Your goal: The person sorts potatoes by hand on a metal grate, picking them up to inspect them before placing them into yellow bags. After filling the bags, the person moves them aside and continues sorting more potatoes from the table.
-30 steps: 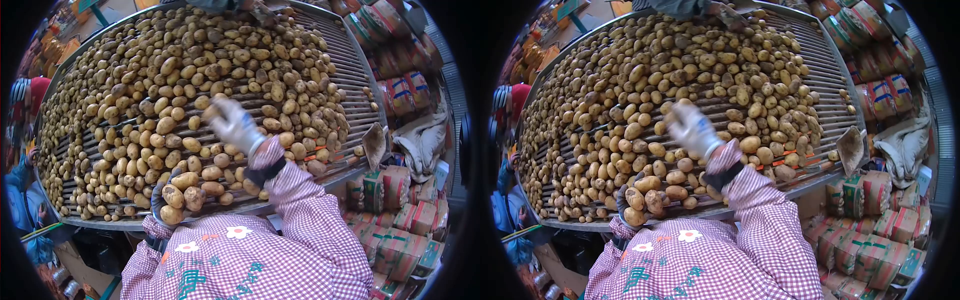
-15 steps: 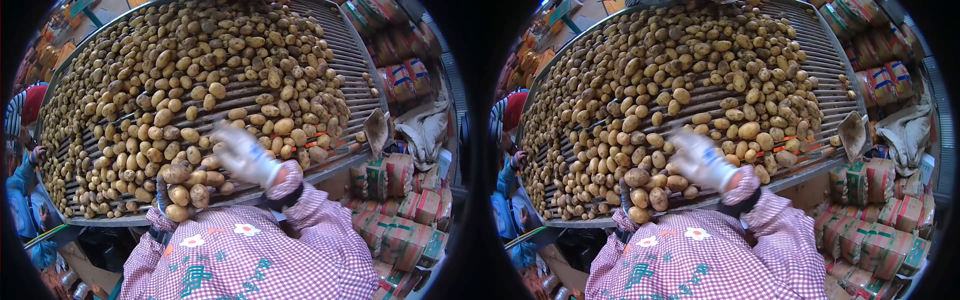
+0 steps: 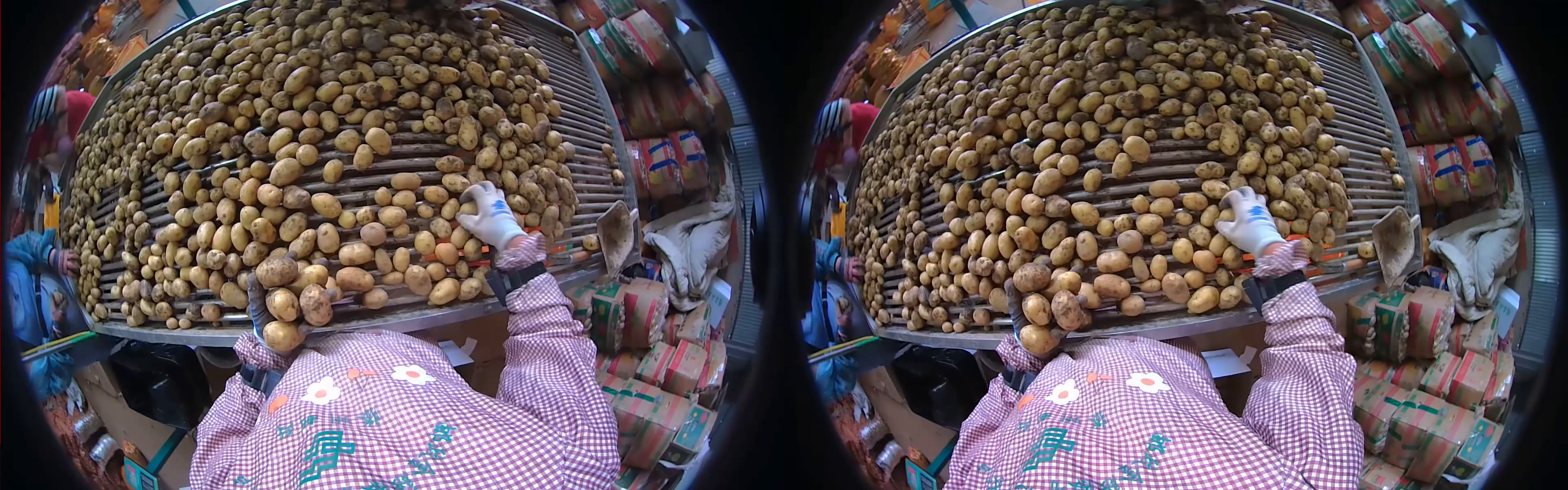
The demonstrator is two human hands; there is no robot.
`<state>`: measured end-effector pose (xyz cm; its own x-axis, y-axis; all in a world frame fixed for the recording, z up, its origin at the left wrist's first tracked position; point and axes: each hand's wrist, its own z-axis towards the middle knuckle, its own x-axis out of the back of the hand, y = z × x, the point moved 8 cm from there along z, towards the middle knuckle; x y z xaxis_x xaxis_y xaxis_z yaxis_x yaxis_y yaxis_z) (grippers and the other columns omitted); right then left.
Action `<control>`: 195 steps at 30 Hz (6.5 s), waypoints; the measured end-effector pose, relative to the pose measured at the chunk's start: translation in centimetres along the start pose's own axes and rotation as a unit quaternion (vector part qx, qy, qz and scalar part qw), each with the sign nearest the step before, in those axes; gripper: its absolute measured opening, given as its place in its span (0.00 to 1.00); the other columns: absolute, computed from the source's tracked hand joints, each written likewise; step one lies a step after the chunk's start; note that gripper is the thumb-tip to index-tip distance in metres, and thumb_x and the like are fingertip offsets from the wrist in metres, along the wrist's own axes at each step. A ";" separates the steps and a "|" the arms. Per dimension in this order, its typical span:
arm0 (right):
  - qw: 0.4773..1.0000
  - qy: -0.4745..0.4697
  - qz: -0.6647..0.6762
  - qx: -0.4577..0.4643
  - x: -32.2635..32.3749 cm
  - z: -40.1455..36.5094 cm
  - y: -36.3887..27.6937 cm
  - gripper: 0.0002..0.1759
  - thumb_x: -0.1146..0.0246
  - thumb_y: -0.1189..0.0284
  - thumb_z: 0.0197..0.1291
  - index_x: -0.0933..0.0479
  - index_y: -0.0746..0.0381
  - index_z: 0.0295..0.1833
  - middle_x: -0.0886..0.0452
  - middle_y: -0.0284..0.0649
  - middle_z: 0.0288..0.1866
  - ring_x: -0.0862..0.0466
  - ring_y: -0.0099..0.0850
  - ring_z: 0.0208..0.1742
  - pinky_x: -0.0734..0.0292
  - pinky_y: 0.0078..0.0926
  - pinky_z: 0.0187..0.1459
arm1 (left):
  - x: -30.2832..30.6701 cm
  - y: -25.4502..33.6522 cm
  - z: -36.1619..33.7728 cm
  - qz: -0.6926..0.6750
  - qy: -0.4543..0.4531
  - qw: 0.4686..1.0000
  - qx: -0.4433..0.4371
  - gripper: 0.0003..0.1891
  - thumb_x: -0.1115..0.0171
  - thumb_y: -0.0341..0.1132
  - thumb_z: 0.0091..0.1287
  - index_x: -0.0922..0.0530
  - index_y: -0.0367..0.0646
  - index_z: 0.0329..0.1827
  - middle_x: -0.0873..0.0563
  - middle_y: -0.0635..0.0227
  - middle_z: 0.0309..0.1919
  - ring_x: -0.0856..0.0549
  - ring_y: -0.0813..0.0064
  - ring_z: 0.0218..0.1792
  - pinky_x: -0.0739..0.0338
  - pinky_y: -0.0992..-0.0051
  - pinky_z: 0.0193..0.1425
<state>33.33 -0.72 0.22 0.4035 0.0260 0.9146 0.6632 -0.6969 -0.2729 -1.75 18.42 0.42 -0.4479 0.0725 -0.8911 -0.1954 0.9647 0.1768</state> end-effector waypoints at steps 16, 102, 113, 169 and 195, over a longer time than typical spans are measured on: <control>0.387 -0.256 0.882 0.079 -4.0 -2.1 -25.3 0.36 0.36 0.67 0.61 0.31 0.70 0.74 0.26 0.54 0.73 0.26 0.54 0.76 0.32 0.63 0.77 | 1.4 1.2 -4.4 -0.082 -0.008 0.985 -0.154 0.30 0.57 0.60 0.83 0.25 0.44 0.69 0.22 0.47 0.68 0.22 0.50 0.68 0.30 0.47 0.77; 0.967 0.096 0.066 -0.228 4.8 -1.0 15.4 0.45 0.46 0.43 0.71 0.48 0.48 0.87 0.50 0.45 0.89 0.40 0.53 0.85 0.43 0.57 0.80 | -5.3 -11.2 6.8 0.119 -0.051 0.979 0.159 0.24 0.48 0.42 0.83 0.31 0.41 0.77 0.15 0.55 0.57 0.12 0.63 0.51 0.11 0.65 0.52; 0.905 0.108 0.320 0.257 4.1 -7.4 -9.5 0.30 0.31 0.64 0.63 0.26 0.64 0.68 0.24 0.60 0.69 0.22 0.54 0.70 0.28 0.48 0.71 | -6.6 -12.6 9.8 0.099 -0.050 0.978 0.175 0.34 0.49 0.55 0.81 0.39 0.44 0.82 0.23 0.50 0.70 0.13 0.57 0.55 0.12 0.57 0.54; 0.999 -0.046 0.025 0.012 -3.3 -14.6 3.5 0.45 0.26 0.55 0.56 0.33 0.55 0.78 0.44 0.62 0.82 0.31 0.61 0.74 0.30 0.50 0.74 | -8.3 -14.4 6.2 -0.147 -0.150 0.977 -0.015 0.26 0.49 0.59 0.76 0.33 0.46 0.61 0.28 0.51 0.59 0.29 0.51 0.60 0.32 0.41 0.63; 0.798 -0.242 0.440 0.333 -8.6 -11.6 -33.8 0.41 0.30 0.71 0.60 0.37 0.70 0.76 0.35 0.53 0.76 0.34 0.46 0.78 0.38 0.43 0.78 | 6.4 -3.0 -11.5 -0.369 -0.076 0.899 -0.222 0.33 0.44 0.63 0.76 0.18 0.40 0.64 0.12 0.56 0.58 0.15 0.54 0.60 0.25 0.53 0.72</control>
<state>0.16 14.29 5.01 0.9871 0.1226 0.1027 0.1113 -0.0655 -0.9916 -14.12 13.07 -1.01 0.0636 -0.4794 -0.8753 -0.7351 0.5707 -0.3660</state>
